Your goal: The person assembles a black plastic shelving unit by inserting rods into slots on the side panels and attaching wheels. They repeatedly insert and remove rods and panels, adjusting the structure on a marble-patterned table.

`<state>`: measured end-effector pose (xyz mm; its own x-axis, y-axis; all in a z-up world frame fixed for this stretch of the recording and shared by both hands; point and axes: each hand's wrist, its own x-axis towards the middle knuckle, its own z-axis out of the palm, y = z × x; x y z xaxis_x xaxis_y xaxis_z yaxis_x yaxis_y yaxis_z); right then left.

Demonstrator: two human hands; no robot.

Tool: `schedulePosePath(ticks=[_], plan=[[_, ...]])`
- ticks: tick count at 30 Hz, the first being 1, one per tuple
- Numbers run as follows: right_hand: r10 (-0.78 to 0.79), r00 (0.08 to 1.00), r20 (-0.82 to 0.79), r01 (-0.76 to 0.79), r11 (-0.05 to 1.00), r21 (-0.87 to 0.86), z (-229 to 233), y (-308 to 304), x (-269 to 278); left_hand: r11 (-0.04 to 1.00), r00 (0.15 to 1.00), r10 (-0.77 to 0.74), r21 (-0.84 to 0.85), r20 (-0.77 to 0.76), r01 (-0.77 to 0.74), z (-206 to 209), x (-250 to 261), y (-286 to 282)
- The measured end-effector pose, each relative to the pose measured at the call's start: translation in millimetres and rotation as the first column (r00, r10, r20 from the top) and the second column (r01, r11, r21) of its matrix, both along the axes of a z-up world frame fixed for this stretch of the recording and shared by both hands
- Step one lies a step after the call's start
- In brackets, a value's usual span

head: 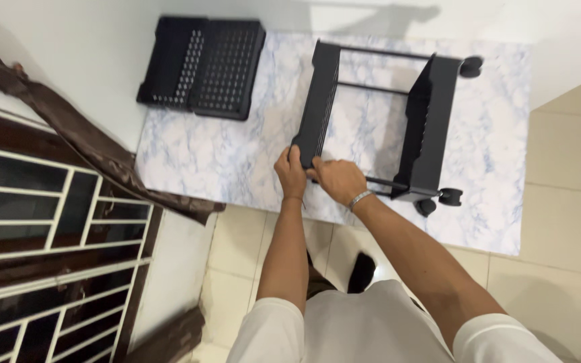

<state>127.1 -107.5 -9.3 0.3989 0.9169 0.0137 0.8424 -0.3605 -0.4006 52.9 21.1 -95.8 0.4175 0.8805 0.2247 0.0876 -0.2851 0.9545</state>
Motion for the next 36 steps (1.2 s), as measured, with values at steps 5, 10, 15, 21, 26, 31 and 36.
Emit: schedulePosePath(ticks=[5,10,15,21,26,31,36], plan=[[-0.011,1.0,0.009,0.011,1.0,-0.013,-5.0,1.0,-4.7,0.998,0.999,-0.047,-0.037,-0.013,0.046,-12.5,-6.0,7.0],[-0.029,0.999,0.017,0.028,1.0,0.003,-3.7,-0.7,-4.6,0.991,0.988,-0.136,-0.017,-0.076,0.135,-23.6,-7.8,17.9],[-0.069,0.997,0.031,0.07,0.997,-0.018,1.8,1.1,-7.9,0.986,0.982,-0.166,-0.011,-0.087,0.166,-24.6,-8.1,22.8],[-0.095,0.995,0.029,0.096,0.995,-0.021,0.4,-0.6,-9.7,0.977,0.971,-0.207,-0.077,-0.123,0.199,-20.4,-9.9,20.1],[-0.101,0.992,0.078,0.101,0.995,-0.004,-1.6,0.8,-9.3,0.961,0.956,-0.275,-0.06,-0.099,0.27,-16.6,-11.6,23.8],[-0.138,0.985,0.102,0.142,0.989,-0.034,-3.1,0.0,-11.6,0.954,0.949,-0.295,-0.097,-0.113,0.285,-20.6,-12.8,20.5],[-0.186,0.981,0.063,0.191,0.978,-0.083,-4.1,4.0,-22.3,0.969,0.964,-0.232,-0.111,-0.132,0.218,-16.1,-19.6,32.8]])
